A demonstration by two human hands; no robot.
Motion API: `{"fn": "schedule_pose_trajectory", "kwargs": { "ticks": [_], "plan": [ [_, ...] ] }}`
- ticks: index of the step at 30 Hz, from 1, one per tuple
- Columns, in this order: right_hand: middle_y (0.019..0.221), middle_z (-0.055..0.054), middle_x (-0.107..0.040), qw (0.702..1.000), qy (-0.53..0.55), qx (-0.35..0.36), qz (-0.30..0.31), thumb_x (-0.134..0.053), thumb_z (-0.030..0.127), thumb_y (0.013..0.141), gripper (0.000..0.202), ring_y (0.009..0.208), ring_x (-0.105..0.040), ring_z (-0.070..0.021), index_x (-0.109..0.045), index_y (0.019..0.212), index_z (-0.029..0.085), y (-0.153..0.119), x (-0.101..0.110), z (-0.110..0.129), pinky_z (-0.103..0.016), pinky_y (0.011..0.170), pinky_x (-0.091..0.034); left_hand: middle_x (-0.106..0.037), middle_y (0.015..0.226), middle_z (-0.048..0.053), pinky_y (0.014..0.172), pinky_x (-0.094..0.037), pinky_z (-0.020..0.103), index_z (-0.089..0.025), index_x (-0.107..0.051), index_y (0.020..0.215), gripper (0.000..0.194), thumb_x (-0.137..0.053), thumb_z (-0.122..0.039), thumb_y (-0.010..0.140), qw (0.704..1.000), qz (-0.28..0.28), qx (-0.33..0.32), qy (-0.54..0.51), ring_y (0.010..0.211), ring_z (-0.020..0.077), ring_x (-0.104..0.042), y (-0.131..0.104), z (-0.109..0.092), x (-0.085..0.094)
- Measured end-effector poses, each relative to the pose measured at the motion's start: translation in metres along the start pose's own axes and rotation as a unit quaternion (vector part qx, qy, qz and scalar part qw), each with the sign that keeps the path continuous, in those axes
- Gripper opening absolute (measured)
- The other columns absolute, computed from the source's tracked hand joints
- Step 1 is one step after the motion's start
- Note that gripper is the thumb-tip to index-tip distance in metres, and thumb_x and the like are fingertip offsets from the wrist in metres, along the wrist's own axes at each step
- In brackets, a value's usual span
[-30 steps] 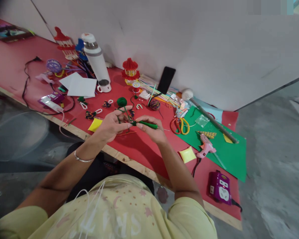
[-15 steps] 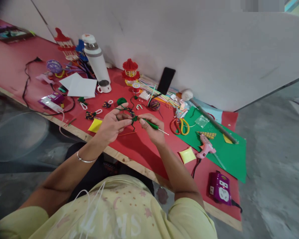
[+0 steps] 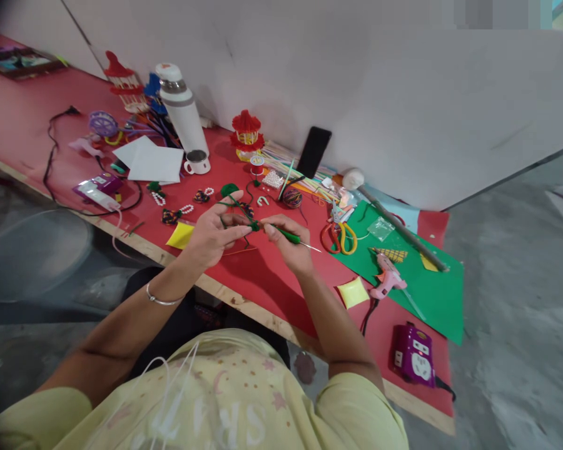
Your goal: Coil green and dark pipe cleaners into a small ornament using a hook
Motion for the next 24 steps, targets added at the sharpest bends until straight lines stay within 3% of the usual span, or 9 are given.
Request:
{"fn": "schedule_pose_trajectory", "kwargs": {
  "ticks": [4, 8, 11, 17, 24],
  "plan": [
    [0.097, -0.002, -0.08, 1.0, 0.0, -0.004, 0.002, -0.08, 0.048, 0.091, 0.023, 0.071, -0.064, -0.0136, -0.085, 0.108, 0.033, -0.002, -0.004, -0.002, -0.031, 0.065, -0.055, -0.076, 0.08, -0.002, 0.053, -0.038, 0.018, -0.021, -0.053, 0.159, 0.102, -0.093, -0.02, 0.065, 1.0, -0.016, -0.017, 0.005, 0.058, 0.0074, -0.058, 0.001, 0.002, 0.0],
    [0.095, -0.001, -0.08, 0.999, -0.001, -0.037, -0.013, -0.092, 0.044, 0.08, 0.024, 0.076, -0.068, -0.0145, -0.084, 0.099, 0.03, -0.004, -0.005, -0.008, -0.031, 0.073, -0.058, -0.076, 0.081, -0.002, 0.058, -0.043, 0.018, -0.021, -0.054, 0.159, 0.101, -0.091, -0.016, 0.065, 0.999, -0.014, -0.046, 0.012, 0.066, 0.009, -0.065, 0.001, 0.005, -0.002],
    [0.089, 0.001, -0.079, 0.997, 0.031, -0.067, -0.037, -0.096, 0.041, 0.073, 0.028, 0.076, -0.068, -0.0143, -0.082, 0.093, 0.028, -0.003, -0.003, -0.014, -0.031, 0.074, -0.058, -0.075, 0.079, -0.004, 0.055, -0.042, 0.018, -0.022, -0.054, 0.158, 0.102, -0.093, -0.018, 0.063, 1.0, -0.003, -0.027, -0.014, 0.059, 0.0073, -0.06, 0.001, 0.006, -0.006],
    [0.086, 0.002, -0.079, 0.994, 0.058, -0.08, -0.038, -0.097, 0.035, 0.071, 0.027, 0.074, -0.067, -0.0124, -0.078, 0.09, 0.027, -0.003, -0.003, -0.015, -0.03, 0.075, -0.057, -0.072, 0.07, -0.006, 0.047, -0.034, 0.017, -0.019, -0.051, 0.16, 0.109, -0.095, -0.021, 0.06, 0.998, -0.019, 0.002, -0.057, 0.049, 0.0052, -0.051, -0.001, 0.002, -0.01],
    [0.081, 0.002, -0.076, 0.993, 0.062, -0.091, -0.046, -0.097, 0.04, 0.068, 0.031, 0.072, -0.065, -0.0126, -0.078, 0.088, 0.025, -0.003, -0.006, -0.015, -0.03, 0.072, -0.056, -0.067, 0.069, -0.007, 0.04, -0.022, 0.016, -0.019, -0.048, 0.162, 0.113, -0.095, -0.02, 0.059, 0.996, -0.041, 0.028, -0.078, 0.044, 0.0029, -0.041, -0.003, 0.003, -0.008]
  ]
}}
Point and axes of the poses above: each hand's wrist, its own y-axis towards the middle knuckle, its own x-axis out of the back of the hand, z = x × y, the point moved 6 cm from there along y, towards the middle knuckle
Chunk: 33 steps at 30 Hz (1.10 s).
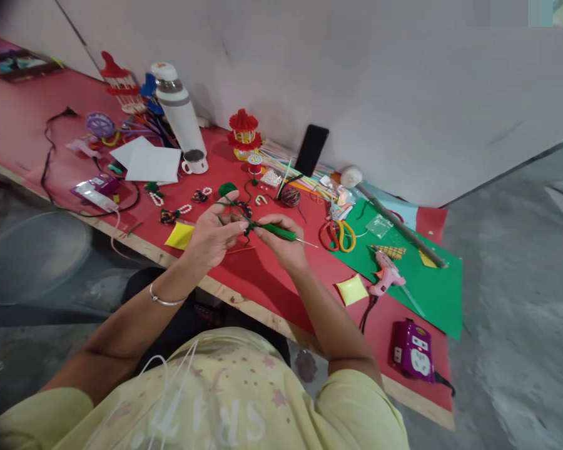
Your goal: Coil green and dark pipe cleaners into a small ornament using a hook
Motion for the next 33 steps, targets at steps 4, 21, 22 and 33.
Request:
{"fn": "schedule_pose_trajectory", "kwargs": {
  "ticks": [4, 21, 22, 33],
  "plan": [
    [0.079, 0.003, -0.075, 1.0, 0.004, -0.006, 0.0, -0.098, 0.041, 0.067, 0.032, 0.068, -0.063, -0.0111, -0.078, 0.087, 0.026, 0.0001, -0.0003, -0.0009, -0.028, 0.07, -0.054, -0.064, 0.065, -0.009, 0.039, -0.02, 0.017, -0.019, -0.05, 0.16, 0.111, -0.095, -0.018, 0.059, 1.0, 0.015, 0.012, -0.008, 0.041, 0.0013, -0.032, -0.0014, -0.0021, -0.0027],
    [0.084, 0.003, -0.076, 1.0, 0.022, 0.002, -0.019, -0.099, 0.037, 0.065, 0.032, 0.067, -0.06, -0.009, -0.079, 0.087, 0.026, -0.0012, 0.0001, 0.0027, -0.026, 0.068, -0.053, -0.071, 0.075, -0.006, 0.04, -0.022, 0.017, -0.022, -0.049, 0.161, 0.109, -0.095, -0.02, 0.062, 1.0, 0.017, 0.013, 0.022, 0.043, 0.0022, -0.039, -0.0053, 0.0002, 0.0018],
    [0.084, 0.003, -0.076, 1.0, 0.02, 0.0, -0.019, -0.099, 0.037, 0.065, 0.032, 0.068, -0.06, -0.0094, -0.078, 0.087, 0.026, -0.0012, 0.0001, 0.0022, -0.026, 0.067, -0.052, -0.071, 0.075, -0.006, 0.04, -0.022, 0.016, -0.022, -0.049, 0.161, 0.109, -0.095, -0.02, 0.062, 1.0, 0.018, 0.012, 0.02, 0.044, 0.0024, -0.04, -0.0057, -0.0004, 0.0016],
    [0.097, -0.003, -0.082, 0.998, 0.056, 0.0, -0.002, -0.087, 0.057, 0.079, 0.033, 0.076, -0.068, -0.015, -0.08, 0.092, 0.028, 0.0012, -0.0039, 0.0007, -0.029, 0.063, -0.053, -0.067, 0.069, -0.007, 0.04, -0.02, 0.017, -0.02, -0.05, 0.159, 0.106, -0.095, -0.022, 0.062, 1.0, 0.023, 0.015, 0.009, 0.043, 0.002, -0.035, -0.0061, -0.0023, 0.0001]
  ]
}}
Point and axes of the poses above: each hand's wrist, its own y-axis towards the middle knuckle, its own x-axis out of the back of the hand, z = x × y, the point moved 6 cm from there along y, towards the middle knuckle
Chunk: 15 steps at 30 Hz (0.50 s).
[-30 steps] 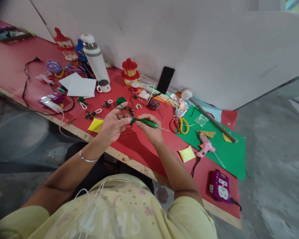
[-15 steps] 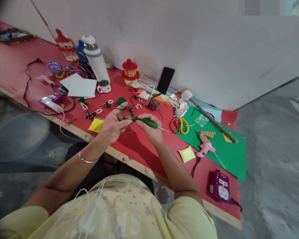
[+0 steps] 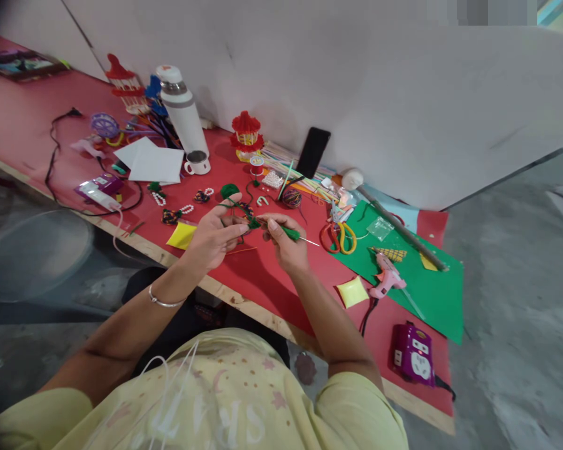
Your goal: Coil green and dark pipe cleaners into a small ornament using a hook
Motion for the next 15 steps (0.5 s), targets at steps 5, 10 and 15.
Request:
{"fn": "schedule_pose_trajectory", "kwargs": {
  "ticks": [5, 10, 15],
  "plan": [
    [0.097, -0.004, -0.083, 1.0, -0.015, 0.009, -0.004, -0.089, 0.066, 0.074, 0.044, 0.078, -0.068, -0.0167, -0.083, 0.097, 0.029, 0.0, 0.0037, -0.0048, -0.031, 0.066, -0.055, -0.069, 0.075, -0.007, 0.041, -0.021, 0.018, -0.023, -0.049, 0.16, 0.105, -0.094, -0.021, 0.065, 1.0, 0.001, -0.004, 0.004, 0.044, 0.002, -0.037, 0.0019, 0.004, 0.0039],
    [0.1, -0.003, -0.084, 0.995, -0.071, 0.064, 0.006, -0.083, 0.062, 0.085, 0.036, 0.077, -0.068, -0.0161, -0.084, 0.102, 0.031, -0.0039, 0.0043, -0.004, -0.033, 0.071, -0.056, -0.074, 0.077, -0.005, 0.044, -0.027, 0.017, -0.025, -0.044, 0.165, 0.113, -0.094, -0.02, 0.064, 0.998, -0.028, -0.048, 0.031, 0.049, 0.0041, -0.048, 0.0034, 0.0024, 0.0074],
    [0.102, -0.005, -0.084, 0.997, -0.049, 0.058, -0.003, -0.083, 0.068, 0.081, 0.042, 0.08, -0.071, -0.0192, -0.083, 0.097, 0.03, -0.0027, 0.0045, -0.0022, -0.035, 0.07, -0.057, -0.073, 0.075, -0.006, 0.042, -0.021, 0.018, -0.024, -0.042, 0.166, 0.117, -0.095, -0.022, 0.063, 1.0, -0.012, -0.013, 0.018, 0.045, 0.0035, -0.042, 0.003, 0.0036, 0.0053]
  ]
}}
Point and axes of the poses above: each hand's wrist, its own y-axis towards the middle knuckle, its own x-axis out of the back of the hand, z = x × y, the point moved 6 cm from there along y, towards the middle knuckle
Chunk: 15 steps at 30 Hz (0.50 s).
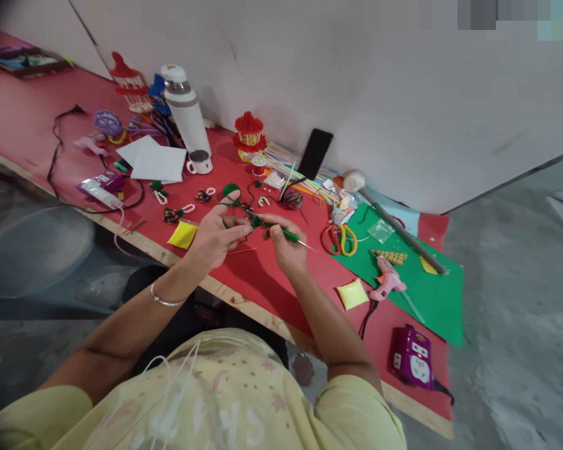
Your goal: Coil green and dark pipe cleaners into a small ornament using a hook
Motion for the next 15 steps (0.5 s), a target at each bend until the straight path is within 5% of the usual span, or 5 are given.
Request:
{"fn": "schedule_pose_trajectory", "kwargs": {
  "ticks": [12, 15],
  "plan": [
    [0.091, -0.005, -0.083, 0.995, 0.036, -0.032, 0.089, -0.09, 0.062, 0.076, 0.038, 0.071, -0.069, -0.0161, -0.08, 0.084, 0.026, 0.015, 0.008, 0.012, -0.033, 0.066, -0.055, -0.07, 0.072, -0.002, 0.042, -0.016, 0.019, -0.019, -0.062, 0.152, 0.092, -0.095, -0.026, 0.066, 0.998, 0.055, 0.02, 0.037, 0.044, 0.0025, -0.036, 0.002, -0.009, 0.004],
    [0.091, -0.005, -0.084, 0.995, 0.039, -0.029, 0.088, -0.09, 0.061, 0.077, 0.037, 0.072, -0.07, -0.0168, -0.081, 0.084, 0.027, 0.015, 0.008, 0.012, -0.033, 0.066, -0.055, -0.075, 0.078, 0.0, 0.043, -0.021, 0.018, -0.019, -0.061, 0.153, 0.097, -0.096, -0.023, 0.062, 0.997, 0.064, 0.02, 0.039, 0.047, 0.0039, -0.044, 0.002, -0.008, 0.002]
  ]
}}
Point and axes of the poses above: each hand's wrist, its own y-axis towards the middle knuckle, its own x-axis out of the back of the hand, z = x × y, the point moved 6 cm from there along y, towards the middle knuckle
